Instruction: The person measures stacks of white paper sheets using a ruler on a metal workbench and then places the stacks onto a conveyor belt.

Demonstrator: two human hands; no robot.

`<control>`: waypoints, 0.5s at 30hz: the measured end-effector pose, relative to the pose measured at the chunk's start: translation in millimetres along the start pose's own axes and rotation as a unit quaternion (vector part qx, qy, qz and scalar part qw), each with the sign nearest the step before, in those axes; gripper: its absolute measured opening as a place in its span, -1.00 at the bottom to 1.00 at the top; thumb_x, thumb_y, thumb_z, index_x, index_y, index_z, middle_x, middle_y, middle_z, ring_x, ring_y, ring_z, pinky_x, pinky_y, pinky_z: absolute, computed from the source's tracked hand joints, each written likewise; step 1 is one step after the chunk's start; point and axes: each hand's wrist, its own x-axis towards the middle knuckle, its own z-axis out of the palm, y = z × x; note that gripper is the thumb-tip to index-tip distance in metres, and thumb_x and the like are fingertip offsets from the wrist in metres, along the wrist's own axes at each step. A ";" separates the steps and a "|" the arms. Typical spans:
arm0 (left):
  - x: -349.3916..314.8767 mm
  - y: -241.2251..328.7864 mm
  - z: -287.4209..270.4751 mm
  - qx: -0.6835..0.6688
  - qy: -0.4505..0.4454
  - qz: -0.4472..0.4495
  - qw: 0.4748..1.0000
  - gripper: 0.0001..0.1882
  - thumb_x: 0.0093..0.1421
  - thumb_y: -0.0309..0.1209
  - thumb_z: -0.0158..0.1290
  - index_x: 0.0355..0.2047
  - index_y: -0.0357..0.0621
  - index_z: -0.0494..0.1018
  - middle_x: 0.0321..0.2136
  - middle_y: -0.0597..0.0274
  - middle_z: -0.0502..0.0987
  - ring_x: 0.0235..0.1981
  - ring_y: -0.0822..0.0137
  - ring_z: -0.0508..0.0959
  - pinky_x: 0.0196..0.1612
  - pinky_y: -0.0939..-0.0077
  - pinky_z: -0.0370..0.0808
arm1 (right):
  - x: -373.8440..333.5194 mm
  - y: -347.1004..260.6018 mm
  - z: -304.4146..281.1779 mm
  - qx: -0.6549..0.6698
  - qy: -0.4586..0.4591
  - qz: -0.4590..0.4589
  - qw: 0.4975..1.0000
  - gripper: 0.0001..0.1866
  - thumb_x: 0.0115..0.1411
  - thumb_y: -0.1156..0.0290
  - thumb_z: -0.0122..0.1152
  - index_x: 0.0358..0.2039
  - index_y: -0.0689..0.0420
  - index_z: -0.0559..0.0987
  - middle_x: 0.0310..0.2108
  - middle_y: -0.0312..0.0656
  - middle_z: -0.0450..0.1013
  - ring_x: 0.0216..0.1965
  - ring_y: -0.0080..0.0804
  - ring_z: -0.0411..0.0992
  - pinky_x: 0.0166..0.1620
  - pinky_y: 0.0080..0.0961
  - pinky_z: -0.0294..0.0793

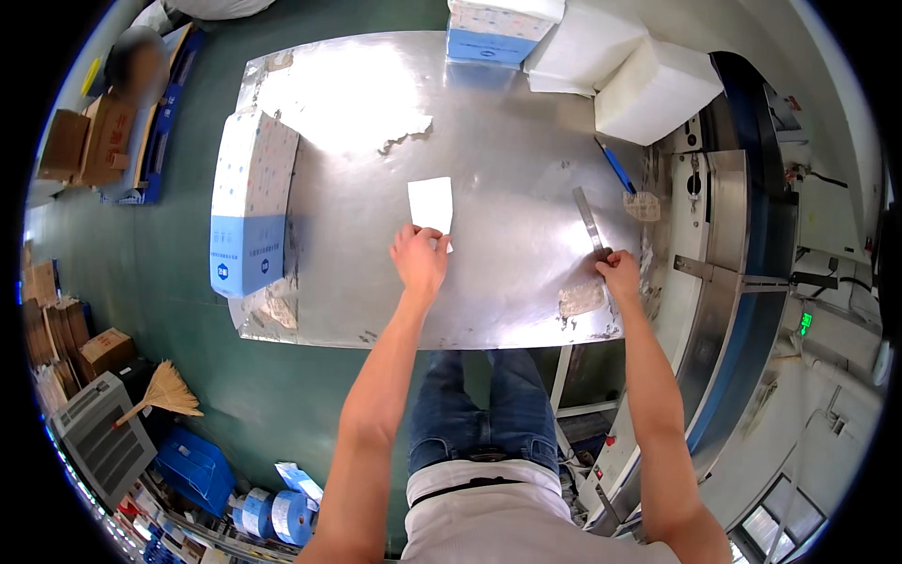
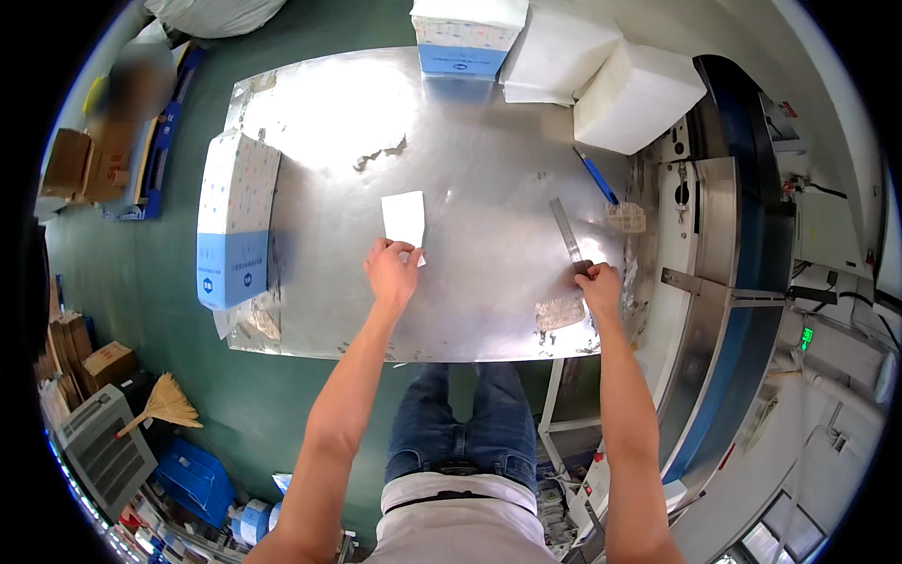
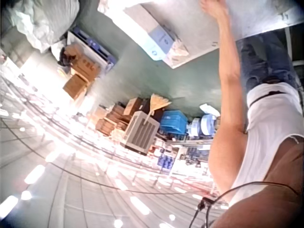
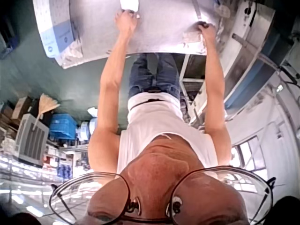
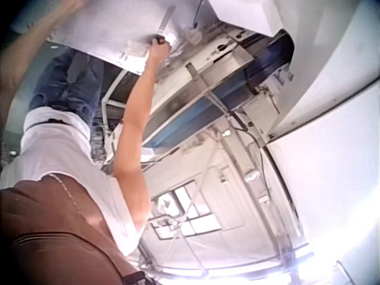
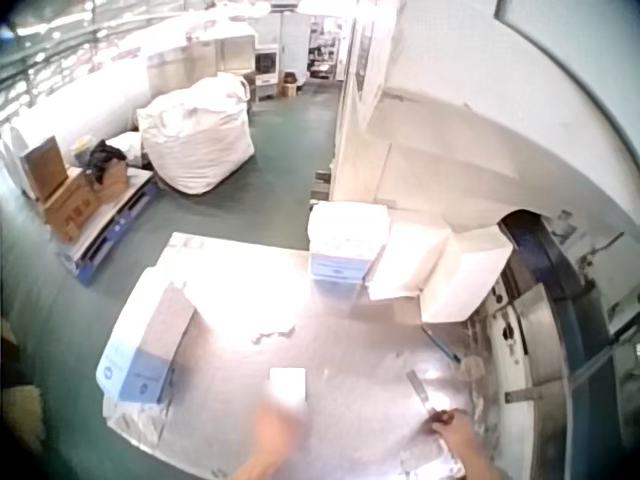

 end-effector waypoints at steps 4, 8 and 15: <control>-5.0 12.9 -11.3 -0.138 -0.055 -0.012 0.989 -0.78 0.15 -0.29 0.38 -0.31 -0.18 0.75 -0.25 0.13 0.61 -0.22 0.14 0.59 -0.13 0.23 0.48 | -29.1 -91.7 -14.4 0.156 -0.086 0.012 0.984 -0.69 0.21 0.29 0.47 -0.18 0.27 0.69 -0.34 -0.16 0.64 -0.29 -0.31 0.61 -0.15 -0.40 0.58; -52.9 47.2 -37.9 -0.260 -0.162 -0.027 0.952 -0.80 0.14 -0.35 0.39 -0.27 -0.19 0.75 -0.37 0.14 0.61 -0.34 0.21 0.56 -0.25 0.34 0.48 | -79.3 -211.4 -3.4 0.419 -0.276 0.059 0.863 -0.69 0.29 0.25 0.44 -0.18 0.28 0.71 -0.34 -0.28 0.62 -0.31 -0.58 0.51 -0.18 -0.55 0.52; -89.4 69.2 -60.6 -0.324 -0.202 -0.093 0.920 -0.83 0.17 -0.45 0.38 -0.26 -0.28 0.74 -0.40 0.27 0.59 -0.39 0.45 0.49 -0.29 0.49 0.40 | -84.3 -200.3 7.6 0.402 -0.294 0.057 0.866 -0.76 0.28 0.33 0.37 -0.29 0.29 0.69 -0.45 -0.30 0.55 -0.39 -0.60 0.43 -0.29 -0.55 0.43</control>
